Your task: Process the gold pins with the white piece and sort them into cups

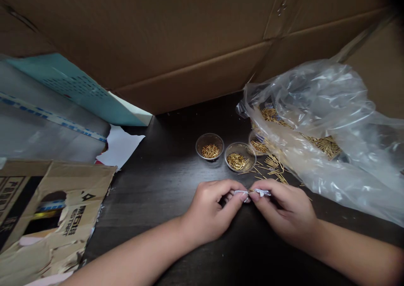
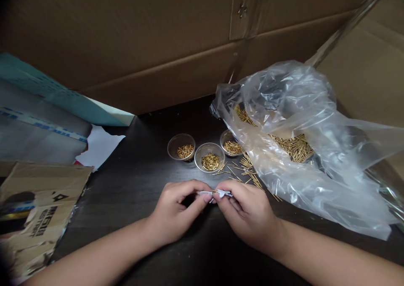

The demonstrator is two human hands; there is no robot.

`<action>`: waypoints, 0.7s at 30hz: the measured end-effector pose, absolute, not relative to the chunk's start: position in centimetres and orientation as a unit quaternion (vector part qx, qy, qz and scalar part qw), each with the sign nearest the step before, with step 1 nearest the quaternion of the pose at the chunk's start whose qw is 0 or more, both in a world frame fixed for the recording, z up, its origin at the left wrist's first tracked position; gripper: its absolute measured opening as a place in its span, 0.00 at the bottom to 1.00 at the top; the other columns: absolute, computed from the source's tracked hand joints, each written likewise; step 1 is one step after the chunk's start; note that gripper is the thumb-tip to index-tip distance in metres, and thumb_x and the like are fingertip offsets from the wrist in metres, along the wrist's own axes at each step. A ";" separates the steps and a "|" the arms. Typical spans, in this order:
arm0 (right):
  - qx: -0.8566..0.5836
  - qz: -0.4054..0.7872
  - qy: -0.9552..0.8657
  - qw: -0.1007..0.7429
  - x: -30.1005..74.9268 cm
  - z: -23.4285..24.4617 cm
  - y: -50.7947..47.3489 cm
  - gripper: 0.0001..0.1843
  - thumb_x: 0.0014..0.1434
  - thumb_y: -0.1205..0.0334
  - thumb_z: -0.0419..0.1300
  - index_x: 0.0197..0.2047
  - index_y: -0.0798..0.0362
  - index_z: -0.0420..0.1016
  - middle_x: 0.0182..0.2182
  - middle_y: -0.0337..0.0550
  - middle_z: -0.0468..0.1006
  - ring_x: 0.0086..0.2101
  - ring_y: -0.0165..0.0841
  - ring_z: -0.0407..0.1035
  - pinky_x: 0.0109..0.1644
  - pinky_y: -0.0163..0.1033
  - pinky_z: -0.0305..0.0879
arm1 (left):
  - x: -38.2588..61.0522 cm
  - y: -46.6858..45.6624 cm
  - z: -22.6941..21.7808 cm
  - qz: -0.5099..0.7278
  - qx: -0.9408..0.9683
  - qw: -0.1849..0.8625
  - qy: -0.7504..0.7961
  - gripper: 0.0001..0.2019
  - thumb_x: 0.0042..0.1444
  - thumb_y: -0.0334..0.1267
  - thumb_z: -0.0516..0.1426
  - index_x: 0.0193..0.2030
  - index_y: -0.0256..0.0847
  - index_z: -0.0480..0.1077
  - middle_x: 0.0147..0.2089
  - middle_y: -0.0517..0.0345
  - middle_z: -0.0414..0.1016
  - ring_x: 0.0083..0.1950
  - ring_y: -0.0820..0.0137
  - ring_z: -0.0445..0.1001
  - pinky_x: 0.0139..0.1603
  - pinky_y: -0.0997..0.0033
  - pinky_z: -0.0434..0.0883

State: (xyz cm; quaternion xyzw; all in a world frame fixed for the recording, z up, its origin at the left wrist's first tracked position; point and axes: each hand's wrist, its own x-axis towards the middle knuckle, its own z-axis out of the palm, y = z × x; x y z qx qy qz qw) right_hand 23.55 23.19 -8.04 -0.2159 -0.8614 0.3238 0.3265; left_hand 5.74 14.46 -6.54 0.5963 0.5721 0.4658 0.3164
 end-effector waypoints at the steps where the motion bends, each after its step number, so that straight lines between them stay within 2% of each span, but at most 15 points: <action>1: -0.216 0.324 -0.861 0.327 23.5 -8.0 23.2 0.04 0.68 0.67 0.57 0.40 0.51 0.72 0.28 0.39 0.81 0.25 0.30 0.76 0.26 0.31 0.70 | 5.8 14.5 -6.5 0.466 0.592 0.324 0.572 0.05 0.64 0.31 0.60 0.39 0.34 0.79 0.30 0.56 0.81 0.29 0.74 0.76 0.31 0.77 0.70; 10: -0.210 0.343 -0.857 0.321 23.6 -8.2 23.3 0.05 0.68 0.68 0.57 0.40 0.52 0.73 0.28 0.39 0.80 0.25 0.29 0.74 0.27 0.31 0.68 | 5.7 14.3 -6.5 0.467 0.585 0.336 0.571 0.06 0.64 0.31 0.59 0.38 0.34 0.78 0.31 0.56 0.81 0.30 0.74 0.77 0.33 0.77 0.71; 16: -0.196 0.386 -0.854 0.288 23.8 -8.1 23.6 0.08 0.69 0.70 0.54 0.41 0.52 0.73 0.30 0.37 0.78 0.29 0.27 0.74 0.34 0.30 0.69 | 5.0 14.3 -6.5 0.459 0.640 0.259 0.559 0.03 0.63 0.29 0.60 0.39 0.35 0.77 0.33 0.56 0.82 0.33 0.72 0.79 0.36 0.77 0.72; 21: -0.180 0.387 -0.858 0.284 23.8 -8.0 23.6 0.07 0.69 0.70 0.54 0.40 0.52 0.73 0.28 0.36 0.76 0.27 0.26 0.71 0.33 0.29 0.68 | 4.5 14.5 -6.7 0.462 0.681 0.201 0.532 0.02 0.62 0.28 0.61 0.40 0.34 0.76 0.36 0.54 0.83 0.34 0.71 0.80 0.39 0.75 0.73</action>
